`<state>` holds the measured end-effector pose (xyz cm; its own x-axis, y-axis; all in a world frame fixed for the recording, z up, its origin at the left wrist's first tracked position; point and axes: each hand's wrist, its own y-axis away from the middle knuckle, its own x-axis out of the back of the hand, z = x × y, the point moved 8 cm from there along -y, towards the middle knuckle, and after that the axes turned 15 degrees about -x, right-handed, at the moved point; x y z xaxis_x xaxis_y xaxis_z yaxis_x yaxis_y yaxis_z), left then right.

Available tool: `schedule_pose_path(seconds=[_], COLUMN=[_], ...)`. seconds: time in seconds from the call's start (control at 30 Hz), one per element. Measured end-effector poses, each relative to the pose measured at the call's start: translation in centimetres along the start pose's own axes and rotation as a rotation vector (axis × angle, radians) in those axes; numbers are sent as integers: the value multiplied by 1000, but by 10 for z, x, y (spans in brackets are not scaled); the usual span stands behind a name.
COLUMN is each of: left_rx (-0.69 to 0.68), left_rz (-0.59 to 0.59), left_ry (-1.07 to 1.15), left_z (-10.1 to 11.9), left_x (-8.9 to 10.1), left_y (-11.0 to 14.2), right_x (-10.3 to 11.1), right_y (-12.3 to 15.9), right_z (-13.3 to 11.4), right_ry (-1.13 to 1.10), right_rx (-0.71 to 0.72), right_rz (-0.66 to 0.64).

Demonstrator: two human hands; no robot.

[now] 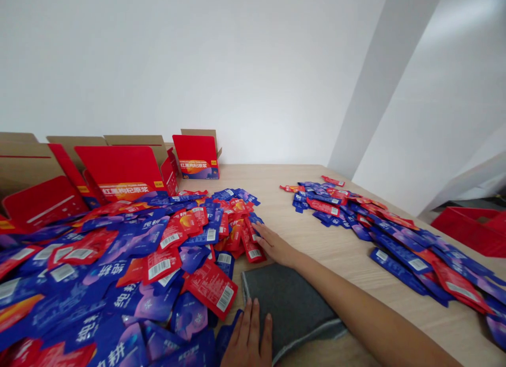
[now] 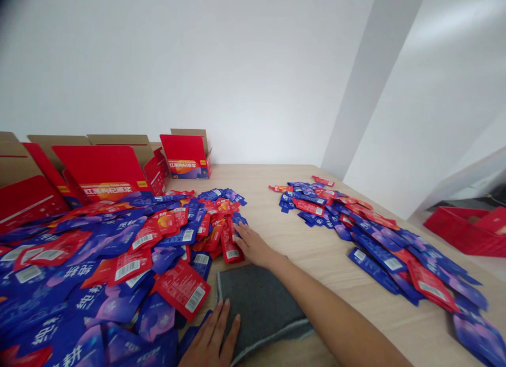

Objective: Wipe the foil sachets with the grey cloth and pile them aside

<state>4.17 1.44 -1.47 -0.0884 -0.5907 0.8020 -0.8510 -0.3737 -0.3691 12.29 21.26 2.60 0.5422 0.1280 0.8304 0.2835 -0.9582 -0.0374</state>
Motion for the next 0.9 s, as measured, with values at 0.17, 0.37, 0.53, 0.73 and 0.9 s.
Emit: schedule_pose_path(seconds=[0.17,0.37,0.53,0.73,0.9], left_rx=[151,146,37,191,265], left_rz=[-35,-33,-47,-248,-338], left_ry=[52,38,95,366,447], left_z=[-2,-1,1,-7,-12], left_x=[0,2,0,12,23], left_y=[1,-1,-2,-13,-22], right_x=[40,119,149,162,177], right_y=[-16,-12,5,15,38], right_z=[33,130,176,157,128], right_ry=[-14,316,490,532,434], right_rx=[-104,-519,-718,-635,-612], right_rz=[233,582,525,439,521])
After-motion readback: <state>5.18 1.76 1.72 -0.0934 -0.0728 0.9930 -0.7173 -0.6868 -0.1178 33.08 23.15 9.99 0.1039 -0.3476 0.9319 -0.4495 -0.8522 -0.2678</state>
